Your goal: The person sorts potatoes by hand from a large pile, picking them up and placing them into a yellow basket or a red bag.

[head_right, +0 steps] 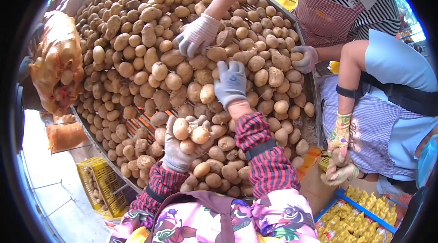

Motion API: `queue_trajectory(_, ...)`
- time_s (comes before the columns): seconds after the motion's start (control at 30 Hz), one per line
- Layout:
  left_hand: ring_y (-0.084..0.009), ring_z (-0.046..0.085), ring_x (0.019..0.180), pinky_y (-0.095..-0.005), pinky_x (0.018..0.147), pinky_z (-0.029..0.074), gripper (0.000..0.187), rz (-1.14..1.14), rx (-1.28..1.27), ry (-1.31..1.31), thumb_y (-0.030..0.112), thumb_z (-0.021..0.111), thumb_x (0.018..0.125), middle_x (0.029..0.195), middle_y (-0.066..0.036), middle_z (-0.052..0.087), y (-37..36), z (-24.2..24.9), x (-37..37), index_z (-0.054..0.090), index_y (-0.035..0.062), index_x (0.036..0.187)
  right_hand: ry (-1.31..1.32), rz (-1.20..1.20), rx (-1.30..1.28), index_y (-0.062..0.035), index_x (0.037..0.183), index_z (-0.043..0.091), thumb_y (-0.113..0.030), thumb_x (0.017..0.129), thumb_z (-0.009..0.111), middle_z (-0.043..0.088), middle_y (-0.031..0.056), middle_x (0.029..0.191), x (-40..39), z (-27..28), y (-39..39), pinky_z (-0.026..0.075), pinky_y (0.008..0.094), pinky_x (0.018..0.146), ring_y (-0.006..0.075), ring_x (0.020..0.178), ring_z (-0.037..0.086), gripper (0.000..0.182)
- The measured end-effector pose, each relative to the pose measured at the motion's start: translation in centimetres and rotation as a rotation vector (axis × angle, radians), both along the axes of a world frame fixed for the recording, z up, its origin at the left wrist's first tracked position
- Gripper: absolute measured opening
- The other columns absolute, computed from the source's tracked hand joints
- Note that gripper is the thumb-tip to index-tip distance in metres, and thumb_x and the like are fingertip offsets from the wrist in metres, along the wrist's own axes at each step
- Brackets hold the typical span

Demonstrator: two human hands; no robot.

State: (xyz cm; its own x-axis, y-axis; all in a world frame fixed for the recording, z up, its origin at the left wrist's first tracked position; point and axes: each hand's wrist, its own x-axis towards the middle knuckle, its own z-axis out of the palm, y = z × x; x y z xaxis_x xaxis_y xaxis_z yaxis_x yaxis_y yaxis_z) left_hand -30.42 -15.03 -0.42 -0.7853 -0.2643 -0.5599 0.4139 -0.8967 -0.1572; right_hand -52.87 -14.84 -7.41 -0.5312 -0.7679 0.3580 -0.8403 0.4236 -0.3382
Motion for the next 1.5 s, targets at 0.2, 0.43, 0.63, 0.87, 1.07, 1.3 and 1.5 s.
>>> queue_trajectory(0.2, -0.0388, 0.056, 0.125, -0.0606, 0.106, 0.044, 0.062, -0.075, -0.104, 0.006, 0.052, 0.051, 0.099, 0.141, -0.021, 0.053, 0.0, -0.6, 2.0, 0.049, 0.0065, 0.141, -0.762, -0.105, -0.257, -0.0055, 0.107, 0.060, -0.024, 0.073, 0.084, 0.063, 0.0142, 0.098, 0.9, 2.4, 5.9, 0.053, 0.0376, 0.083, 0.0271, 0.090, 0.063, 0.045)
queue_trajectory(0.43, -0.0403, 0.058, 0.122, -0.0583, 0.102, 0.047, 0.069, -0.094, -0.132, 0.252, 0.054, 0.048, 0.100, 0.145, -0.019, 0.051, -1.3, -0.7, 3.6, 0.031, 0.0174, 0.157, -0.944, 0.645, -0.023, -0.0047, 0.102, 0.072, -0.042, 0.091, 0.072, 0.070, 0.0151, 0.092, 5.1, 8.5, 5.5, 0.052, 0.0401, 0.079, 0.0292, 0.087, 0.068, 0.039)
queue_trajectory(0.63, -0.0388, 0.058, 0.117, -0.0599, 0.103, 0.045, 0.073, -0.038, -0.059, 0.243, 0.060, 0.048, 0.099, 0.148, -0.019, 0.046, -0.1, 0.1, 6.4, 0.032, 0.0179, 0.156, -0.427, 0.236, 0.210, -0.0061, 0.125, 0.064, -0.019, 0.089, 0.058, 0.065, 0.0207, 0.124, -1.4, 4.6, -8.3, 0.045, 0.0437, 0.105, 0.0360, 0.121, 0.059, 0.039)
queue_trajectory(0.87, -0.0440, 0.059, 0.118, -0.0652, 0.100, 0.047, 0.070, 0.029, 0.002, 0.241, 0.058, 0.051, 0.098, 0.153, -0.025, 0.039, -0.1, -0.4, 9.3, 0.038, 0.0154, 0.152, -0.574, 0.378, 0.128, -0.0088, 0.138, 0.053, -0.021, 0.087, 0.059, 0.054, 0.0249, 0.137, 1.2, 0.1, -6.4, 0.042, 0.0439, 0.110, 0.0404, 0.129, 0.051, 0.053)
queue_trajectory(1.07, -0.0410, 0.058, 0.117, -0.0625, 0.100, 0.045, 0.069, 0.089, 0.061, 0.222, 0.057, 0.053, 0.096, 0.156, -0.021, 0.036, -0.6, 0.6, 9.0, 0.039, 0.0191, 0.152, -0.106, 0.185, 0.336, -0.0051, 0.142, 0.046, -0.026, 0.086, 0.066, 0.057, 0.0205, 0.134, -1.7, 0.9, -11.2, 0.043, 0.0480, 0.106, 0.0355, 0.126, 0.056, 0.063)
queue_trajectory(1.3, -0.0435, 0.048, 0.133, -0.0633, 0.111, 0.038, 0.078, 0.110, -0.068, 0.376, 0.062, 0.051, 0.095, 0.161, -0.020, 0.030, -2.1, 0.0, 8.4, 0.032, 0.0161, 0.156, -0.174, 0.212, 0.671, -0.0119, 0.114, 0.065, -0.030, 0.080, 0.064, 0.071, 0.0180, 0.113, -1.7, 2.1, -11.0, 0.044, 0.0423, 0.099, 0.0335, 0.110, 0.066, 0.039)
queue_trajectory(1.5, -0.0441, 0.042, 0.138, -0.0629, 0.113, 0.035, 0.071, 0.194, -0.041, 0.299, 0.057, 0.052, 0.097, 0.158, -0.022, 0.033, -2.6, 0.0, 7.8, 0.037, 0.0166, 0.154, -1.114, 0.345, -0.081, -0.0030, 0.121, 0.059, -0.014, 0.079, 0.079, 0.067, 0.0094, 0.105, 4.5, 8.9, 1.8, 0.052, 0.0315, 0.089, 0.0207, 0.098, 0.066, 0.048)
